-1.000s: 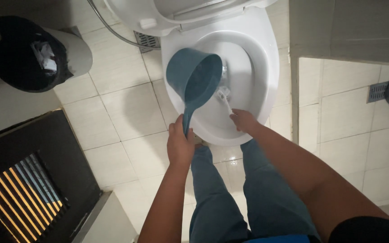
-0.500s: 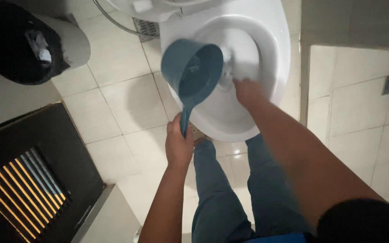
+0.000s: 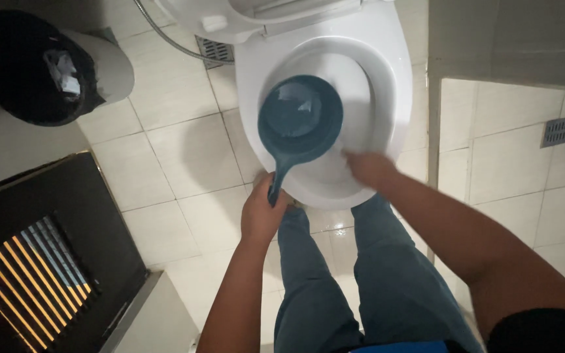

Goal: The person pours water from a blue plastic scoop into the toilet bowl and scrubs the interior with a white toilet brush. They repeatedly rinse the brush in the bowl and continue scrubbing different areas of the toilet.

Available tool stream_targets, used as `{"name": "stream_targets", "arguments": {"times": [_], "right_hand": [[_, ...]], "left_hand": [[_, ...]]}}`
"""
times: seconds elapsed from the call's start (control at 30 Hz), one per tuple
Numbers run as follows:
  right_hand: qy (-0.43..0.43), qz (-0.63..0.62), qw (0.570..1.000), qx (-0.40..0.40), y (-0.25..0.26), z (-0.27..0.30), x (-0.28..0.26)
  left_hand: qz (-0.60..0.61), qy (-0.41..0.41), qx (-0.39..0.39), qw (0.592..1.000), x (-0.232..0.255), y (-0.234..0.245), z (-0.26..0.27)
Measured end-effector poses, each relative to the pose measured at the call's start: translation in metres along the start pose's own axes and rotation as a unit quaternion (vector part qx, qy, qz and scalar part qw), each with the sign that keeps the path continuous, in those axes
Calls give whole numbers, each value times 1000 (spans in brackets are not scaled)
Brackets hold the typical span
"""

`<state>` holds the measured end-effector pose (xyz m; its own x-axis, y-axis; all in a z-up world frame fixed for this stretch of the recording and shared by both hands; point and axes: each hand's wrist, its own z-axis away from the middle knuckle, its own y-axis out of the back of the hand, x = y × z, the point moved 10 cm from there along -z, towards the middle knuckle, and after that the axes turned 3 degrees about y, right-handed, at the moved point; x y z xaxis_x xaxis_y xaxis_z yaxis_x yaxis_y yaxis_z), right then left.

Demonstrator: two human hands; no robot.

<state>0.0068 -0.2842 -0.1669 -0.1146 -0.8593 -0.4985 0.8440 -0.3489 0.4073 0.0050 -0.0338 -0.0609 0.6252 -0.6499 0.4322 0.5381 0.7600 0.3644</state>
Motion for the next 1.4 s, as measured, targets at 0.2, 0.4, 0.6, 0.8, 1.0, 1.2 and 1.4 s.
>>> {"name": "stream_targets", "arguments": {"times": [0.2, 0.4, 0.6, 0.8, 1.0, 1.2, 1.4], "right_hand": [[-88, 147, 984, 52, 64, 11, 16], [-94, 15, 992, -81, 32, 38, 39], [-144, 146, 978, 42, 126, -7, 55], [-82, 208, 974, 32, 140, -13, 12], [-91, 247, 965, -4, 113, -43, 54], [-39, 318, 945, 66, 144, -73, 0], [-32, 314, 947, 53, 108, -95, -4]], "left_hand": [[-18, 5, 2, 1000, 4, 2, -2], [-45, -12, 4, 999, 18, 10, -2], [-149, -28, -111, 982, -14, -43, -6], [-214, -55, -180, 959, -19, -83, 8], [-199, -67, -167, 963, -10, -84, 7], [-203, -66, -182, 960, 2, -82, 9], [-185, -71, -165, 966, 1, -83, 10]]}}
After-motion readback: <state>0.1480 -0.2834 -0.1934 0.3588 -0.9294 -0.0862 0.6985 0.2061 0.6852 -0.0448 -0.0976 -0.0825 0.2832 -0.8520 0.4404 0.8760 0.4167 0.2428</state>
